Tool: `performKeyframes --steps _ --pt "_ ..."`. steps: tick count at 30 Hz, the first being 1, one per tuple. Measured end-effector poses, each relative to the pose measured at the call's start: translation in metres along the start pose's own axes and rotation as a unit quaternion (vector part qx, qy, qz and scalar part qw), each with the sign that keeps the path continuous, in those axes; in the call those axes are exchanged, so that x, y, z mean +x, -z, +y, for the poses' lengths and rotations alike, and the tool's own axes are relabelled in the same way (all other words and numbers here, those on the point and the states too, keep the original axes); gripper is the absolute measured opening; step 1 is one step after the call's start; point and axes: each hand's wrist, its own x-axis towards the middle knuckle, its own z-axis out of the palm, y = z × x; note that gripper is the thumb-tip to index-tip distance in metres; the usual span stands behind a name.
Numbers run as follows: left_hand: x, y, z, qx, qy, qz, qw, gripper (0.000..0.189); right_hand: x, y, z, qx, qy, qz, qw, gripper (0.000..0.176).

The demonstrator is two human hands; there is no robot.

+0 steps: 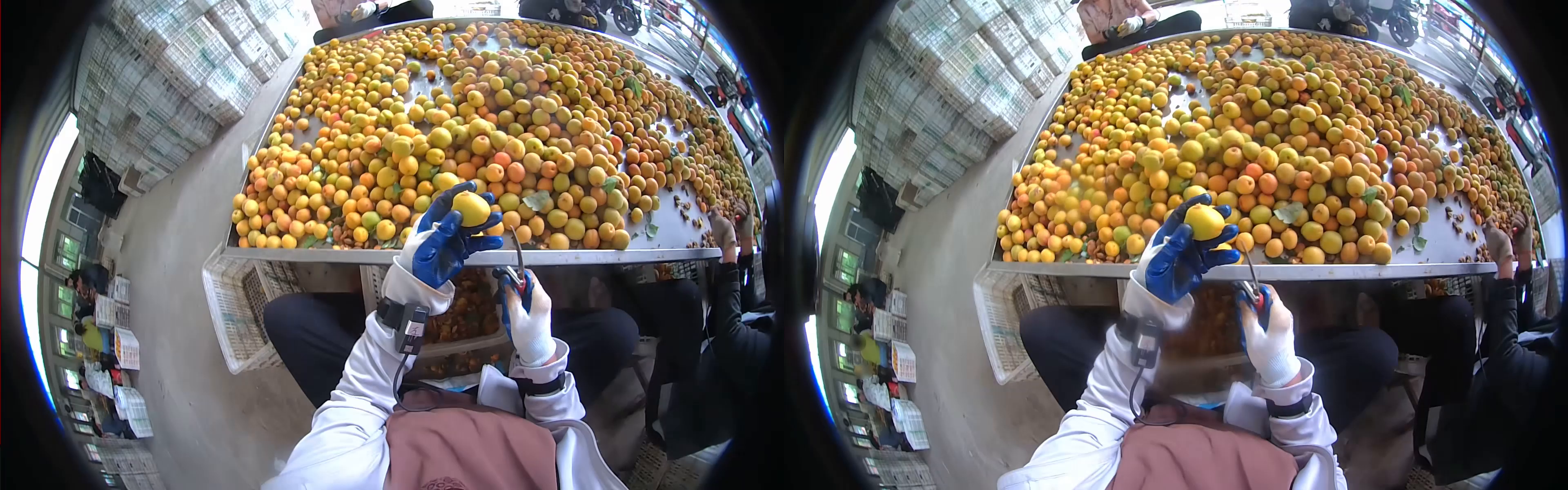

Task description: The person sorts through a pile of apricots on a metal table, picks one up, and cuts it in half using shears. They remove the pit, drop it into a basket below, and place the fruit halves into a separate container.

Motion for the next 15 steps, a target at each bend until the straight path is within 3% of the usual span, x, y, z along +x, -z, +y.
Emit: performKeyframes --steps 2,3,6,9,12,15 --pt "-0.007 0.002 0.006 0.087 0.026 0.034 0.995 0.046 0.000 -0.004 -0.006 -0.051 0.075 -0.022 0.996 0.012" --pt "-0.010 0.003 0.009 0.085 0.024 0.038 0.995 0.046 0.000 -0.005 -0.006 -0.052 0.073 -0.027 0.996 0.012" --pt "-0.017 0.002 0.019 0.292 0.047 0.070 0.953 0.056 -0.001 -0.007 -0.008 -0.077 0.092 -0.053 0.991 0.009" --pt "-0.022 0.008 0.020 0.353 0.011 0.031 0.935 0.058 0.000 -0.009 -0.004 -0.082 0.103 -0.057 0.990 0.009" --pt "-0.025 0.007 0.018 0.356 0.018 0.023 0.934 0.066 -0.002 -0.008 -0.008 -0.079 0.060 -0.088 0.991 0.008" --pt "-0.026 0.006 0.013 0.369 0.029 0.013 0.929 0.072 -0.003 -0.011 -0.006 -0.087 0.090 -0.093 0.988 0.009"
